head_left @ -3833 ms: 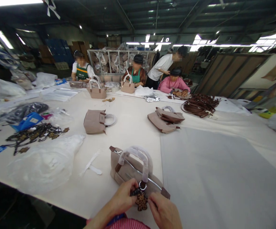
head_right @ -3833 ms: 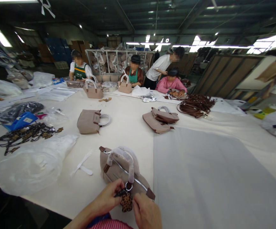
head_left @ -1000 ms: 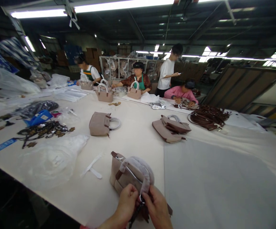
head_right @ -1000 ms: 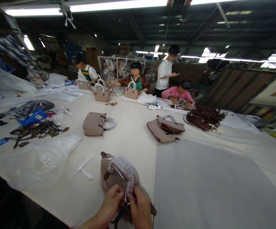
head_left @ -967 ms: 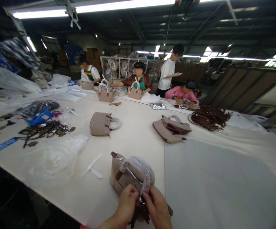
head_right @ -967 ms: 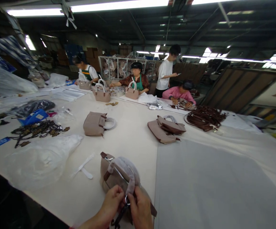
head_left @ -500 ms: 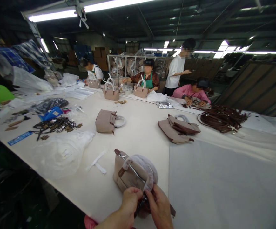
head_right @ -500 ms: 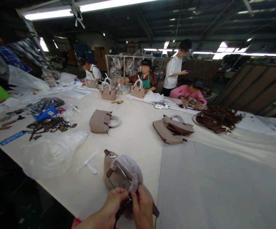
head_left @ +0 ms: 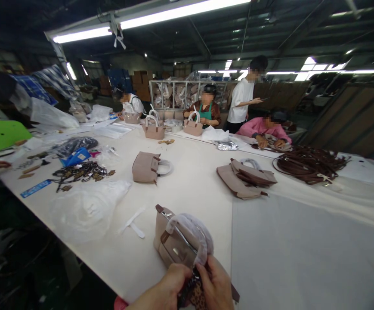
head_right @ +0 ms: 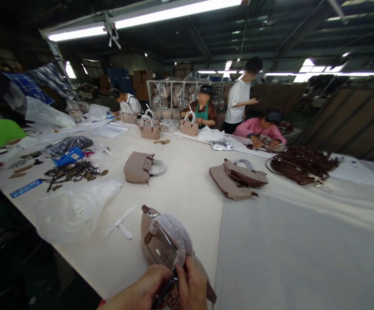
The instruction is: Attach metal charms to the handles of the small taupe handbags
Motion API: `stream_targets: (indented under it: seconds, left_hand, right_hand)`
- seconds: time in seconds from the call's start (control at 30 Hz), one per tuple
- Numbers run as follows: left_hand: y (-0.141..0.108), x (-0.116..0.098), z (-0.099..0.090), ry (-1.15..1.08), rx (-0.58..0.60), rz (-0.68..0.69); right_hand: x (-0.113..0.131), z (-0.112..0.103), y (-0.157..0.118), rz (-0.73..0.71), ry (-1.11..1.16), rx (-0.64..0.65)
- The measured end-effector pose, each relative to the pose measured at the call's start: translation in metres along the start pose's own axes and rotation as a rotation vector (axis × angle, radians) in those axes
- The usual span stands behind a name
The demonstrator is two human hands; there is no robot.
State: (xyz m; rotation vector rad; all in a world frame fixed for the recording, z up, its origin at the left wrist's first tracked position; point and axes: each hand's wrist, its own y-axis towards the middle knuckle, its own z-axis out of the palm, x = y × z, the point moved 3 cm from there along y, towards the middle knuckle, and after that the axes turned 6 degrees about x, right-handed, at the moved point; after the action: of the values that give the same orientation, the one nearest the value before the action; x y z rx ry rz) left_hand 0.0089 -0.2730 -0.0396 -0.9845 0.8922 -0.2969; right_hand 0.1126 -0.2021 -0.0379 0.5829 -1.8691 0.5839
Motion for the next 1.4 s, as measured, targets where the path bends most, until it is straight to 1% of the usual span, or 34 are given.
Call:
stream_targets:
  seconds: [0.07, 0.2, 0.27, 0.4, 0.5, 0.67, 0.73, 0.83, 0.9, 1.03, 1.13, 1.23, 1.4]
  left_hand:
    - [-0.002, -0.003, -0.004, 0.075, 0.008, 0.054]
    - [-0.008, -0.010, -0.005, 0.175, 0.024, 0.258]
    - [-0.011, -0.012, -0.004, 0.198, 0.028, 0.337]
    - [-0.011, -0.013, -0.003, 0.187, 0.034, 0.416]
    - [-0.009, -0.010, -0.004, 0.158, 0.026, 0.414]
    - [-0.007, -0.003, -0.005, 0.104, 0.028, 0.336]
    - [-0.006, -0.001, -0.004, 0.094, 0.027, 0.300]
    - [-0.004, -0.001, -0.001, 0.097, -0.012, 0.272]
    - [-0.003, -0.001, 0.001, 0.094, -0.036, 0.257]
    - [-0.002, -0.001, 0.002, 0.065, -0.053, 0.230]
    - [-0.004, -0.001, 0.000, 0.026, -0.066, 0.251]
    - [-0.009, -0.003, -0.002, -0.028, -0.046, 0.288]
    - [-0.016, -0.005, 0.000, -0.104, 0.024, 0.276]
  right_hand:
    - [0.002, -0.001, -0.001, 0.001, 0.000, -0.009]
    - [0.002, -0.003, 0.001, 0.004, -0.003, -0.020]
    - [0.002, -0.004, 0.002, -0.018, 0.009, -0.033]
    - [0.001, 0.000, 0.003, -0.070, 0.090, -0.123]
    - [0.001, 0.005, 0.002, -0.067, 0.136, -0.171]
    - [0.002, 0.007, -0.001, -0.070, 0.094, -0.169]
    - [0.001, 0.005, -0.001, -0.064, 0.082, -0.139]
    - [0.001, 0.000, -0.001, -0.056, 0.088, -0.067]
    - [0.001, -0.002, -0.002, -0.045, 0.098, -0.040]
    - [0.004, -0.003, -0.005, -0.039, 0.145, -0.093]
    - [0.008, -0.002, -0.006, -0.041, 0.146, -0.099]
    - [0.009, -0.001, -0.007, -0.016, 0.128, -0.097]
    - [0.012, -0.001, -0.008, -0.007, 0.068, -0.126]
